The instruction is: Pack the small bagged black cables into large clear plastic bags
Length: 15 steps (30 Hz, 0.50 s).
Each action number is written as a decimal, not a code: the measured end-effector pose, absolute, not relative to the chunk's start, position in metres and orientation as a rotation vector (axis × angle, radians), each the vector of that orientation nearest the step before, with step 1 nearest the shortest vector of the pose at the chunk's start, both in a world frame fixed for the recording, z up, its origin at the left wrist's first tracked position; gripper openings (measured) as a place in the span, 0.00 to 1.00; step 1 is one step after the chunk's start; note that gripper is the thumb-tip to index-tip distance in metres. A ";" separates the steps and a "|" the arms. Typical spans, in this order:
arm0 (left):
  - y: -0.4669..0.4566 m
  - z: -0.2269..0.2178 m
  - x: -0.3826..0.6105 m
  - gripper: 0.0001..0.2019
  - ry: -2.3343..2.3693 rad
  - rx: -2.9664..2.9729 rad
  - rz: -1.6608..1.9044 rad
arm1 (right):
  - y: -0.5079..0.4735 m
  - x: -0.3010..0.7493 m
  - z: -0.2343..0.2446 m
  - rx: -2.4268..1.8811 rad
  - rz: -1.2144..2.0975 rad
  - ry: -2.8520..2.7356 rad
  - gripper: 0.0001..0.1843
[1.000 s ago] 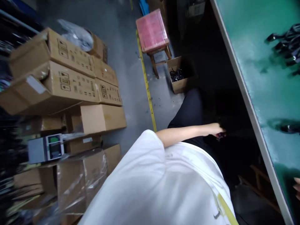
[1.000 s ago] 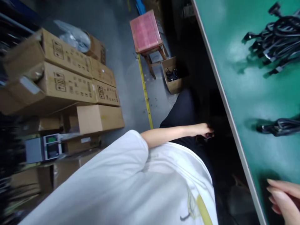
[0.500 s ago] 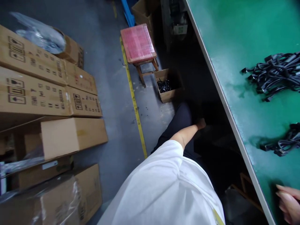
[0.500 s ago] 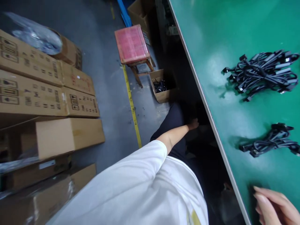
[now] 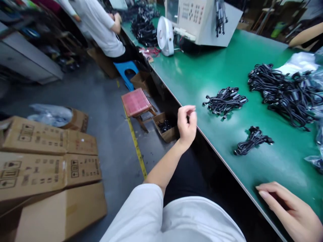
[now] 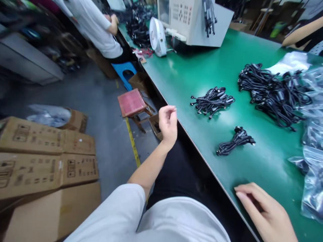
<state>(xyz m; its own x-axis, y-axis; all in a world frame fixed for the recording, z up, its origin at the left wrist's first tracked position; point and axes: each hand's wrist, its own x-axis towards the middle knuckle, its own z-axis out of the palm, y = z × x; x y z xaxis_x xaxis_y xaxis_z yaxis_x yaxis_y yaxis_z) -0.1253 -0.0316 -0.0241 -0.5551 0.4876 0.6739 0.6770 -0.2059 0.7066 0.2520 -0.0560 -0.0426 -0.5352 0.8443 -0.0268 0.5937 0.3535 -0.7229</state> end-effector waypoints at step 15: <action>0.056 0.037 -0.073 0.40 -2.100 -2.386 -0.067 | -0.067 0.241 -0.038 -1.047 1.211 -2.274 0.16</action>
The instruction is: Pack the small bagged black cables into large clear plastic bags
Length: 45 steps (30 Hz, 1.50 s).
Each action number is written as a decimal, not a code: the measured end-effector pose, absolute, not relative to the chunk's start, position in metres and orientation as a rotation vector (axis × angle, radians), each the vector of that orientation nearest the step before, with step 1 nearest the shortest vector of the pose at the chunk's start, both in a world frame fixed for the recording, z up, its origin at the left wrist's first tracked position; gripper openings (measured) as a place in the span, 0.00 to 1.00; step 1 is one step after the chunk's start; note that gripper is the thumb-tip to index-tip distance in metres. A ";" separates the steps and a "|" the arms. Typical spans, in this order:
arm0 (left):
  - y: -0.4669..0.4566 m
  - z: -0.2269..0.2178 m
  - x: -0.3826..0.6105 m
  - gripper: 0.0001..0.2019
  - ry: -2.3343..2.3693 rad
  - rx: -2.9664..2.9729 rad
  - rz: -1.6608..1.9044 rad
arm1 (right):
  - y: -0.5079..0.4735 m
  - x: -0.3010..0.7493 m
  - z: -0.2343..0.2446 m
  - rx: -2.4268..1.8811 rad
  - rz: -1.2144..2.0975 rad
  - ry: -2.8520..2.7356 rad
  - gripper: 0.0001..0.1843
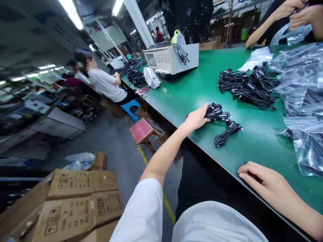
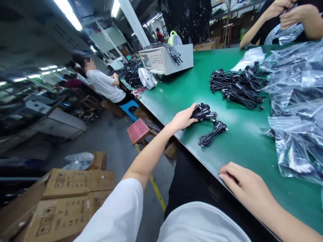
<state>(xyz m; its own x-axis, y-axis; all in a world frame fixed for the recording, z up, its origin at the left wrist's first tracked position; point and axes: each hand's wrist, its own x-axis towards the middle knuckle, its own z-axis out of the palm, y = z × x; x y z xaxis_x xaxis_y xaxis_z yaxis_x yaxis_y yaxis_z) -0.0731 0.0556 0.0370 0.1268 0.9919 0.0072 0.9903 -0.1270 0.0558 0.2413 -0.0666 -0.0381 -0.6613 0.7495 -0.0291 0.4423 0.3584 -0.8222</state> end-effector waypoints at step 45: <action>-0.038 -0.006 0.074 0.28 0.876 0.919 1.181 | -0.054 0.248 -0.008 -1.187 2.060 -1.240 0.23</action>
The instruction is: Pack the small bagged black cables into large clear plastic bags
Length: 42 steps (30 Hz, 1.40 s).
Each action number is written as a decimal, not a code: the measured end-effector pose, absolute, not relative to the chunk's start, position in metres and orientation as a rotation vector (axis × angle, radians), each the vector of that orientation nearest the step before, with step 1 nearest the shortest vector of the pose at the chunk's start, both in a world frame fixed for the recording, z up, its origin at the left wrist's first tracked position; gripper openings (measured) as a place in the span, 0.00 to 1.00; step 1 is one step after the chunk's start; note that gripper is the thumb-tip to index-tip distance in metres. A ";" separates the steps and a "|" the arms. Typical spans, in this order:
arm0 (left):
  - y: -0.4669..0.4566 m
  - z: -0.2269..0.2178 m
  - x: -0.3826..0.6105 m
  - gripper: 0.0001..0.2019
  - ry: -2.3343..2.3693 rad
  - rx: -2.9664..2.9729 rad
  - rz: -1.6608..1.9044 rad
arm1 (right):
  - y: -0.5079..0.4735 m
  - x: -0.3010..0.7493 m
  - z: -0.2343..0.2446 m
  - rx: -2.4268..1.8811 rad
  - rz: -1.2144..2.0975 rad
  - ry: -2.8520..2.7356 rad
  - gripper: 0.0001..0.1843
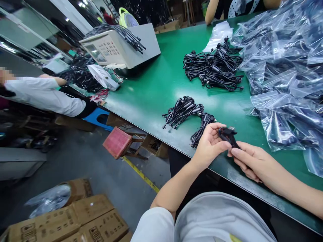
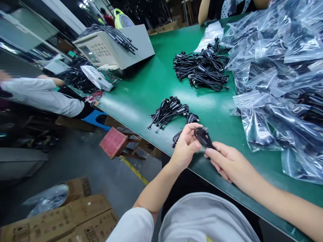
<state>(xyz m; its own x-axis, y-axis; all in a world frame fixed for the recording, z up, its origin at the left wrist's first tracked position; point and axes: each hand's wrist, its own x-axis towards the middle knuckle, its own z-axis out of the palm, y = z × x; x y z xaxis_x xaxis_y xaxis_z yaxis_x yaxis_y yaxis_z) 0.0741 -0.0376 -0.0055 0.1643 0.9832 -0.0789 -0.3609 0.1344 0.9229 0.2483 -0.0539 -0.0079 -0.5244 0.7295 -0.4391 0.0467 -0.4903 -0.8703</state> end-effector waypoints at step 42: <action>-0.048 -0.011 0.076 0.18 0.978 1.400 1.118 | -0.042 0.265 -0.012 -1.458 0.685 -2.178 0.18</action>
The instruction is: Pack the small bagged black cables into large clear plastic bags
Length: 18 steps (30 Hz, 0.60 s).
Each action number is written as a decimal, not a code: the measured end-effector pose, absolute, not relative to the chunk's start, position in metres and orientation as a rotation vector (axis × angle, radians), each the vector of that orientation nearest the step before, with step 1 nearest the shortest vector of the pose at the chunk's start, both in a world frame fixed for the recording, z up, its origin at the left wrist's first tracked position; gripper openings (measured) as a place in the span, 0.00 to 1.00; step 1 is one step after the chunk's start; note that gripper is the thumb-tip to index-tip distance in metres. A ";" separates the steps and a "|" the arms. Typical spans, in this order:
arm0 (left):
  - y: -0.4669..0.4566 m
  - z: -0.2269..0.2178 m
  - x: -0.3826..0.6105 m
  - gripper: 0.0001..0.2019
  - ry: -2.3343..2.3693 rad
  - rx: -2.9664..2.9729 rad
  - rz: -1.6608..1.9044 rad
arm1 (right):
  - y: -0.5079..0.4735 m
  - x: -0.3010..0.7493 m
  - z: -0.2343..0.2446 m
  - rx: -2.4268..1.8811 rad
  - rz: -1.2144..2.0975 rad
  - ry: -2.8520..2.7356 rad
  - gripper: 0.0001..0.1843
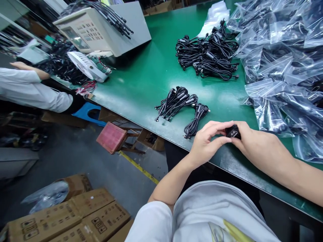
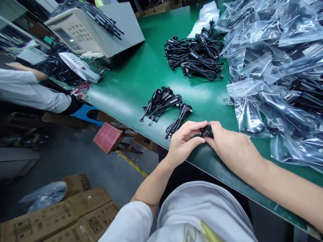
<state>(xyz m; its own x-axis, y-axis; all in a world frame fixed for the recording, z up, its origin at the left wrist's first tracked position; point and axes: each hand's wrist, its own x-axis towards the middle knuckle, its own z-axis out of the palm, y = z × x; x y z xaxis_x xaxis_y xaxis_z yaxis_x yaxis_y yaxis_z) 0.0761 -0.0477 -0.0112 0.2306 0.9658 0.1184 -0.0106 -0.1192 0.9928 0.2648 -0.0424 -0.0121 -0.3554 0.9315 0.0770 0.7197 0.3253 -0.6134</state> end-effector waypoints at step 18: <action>-0.072 -0.008 0.113 0.18 0.909 1.043 0.580 | -0.020 0.263 0.034 -1.094 1.498 -0.871 0.18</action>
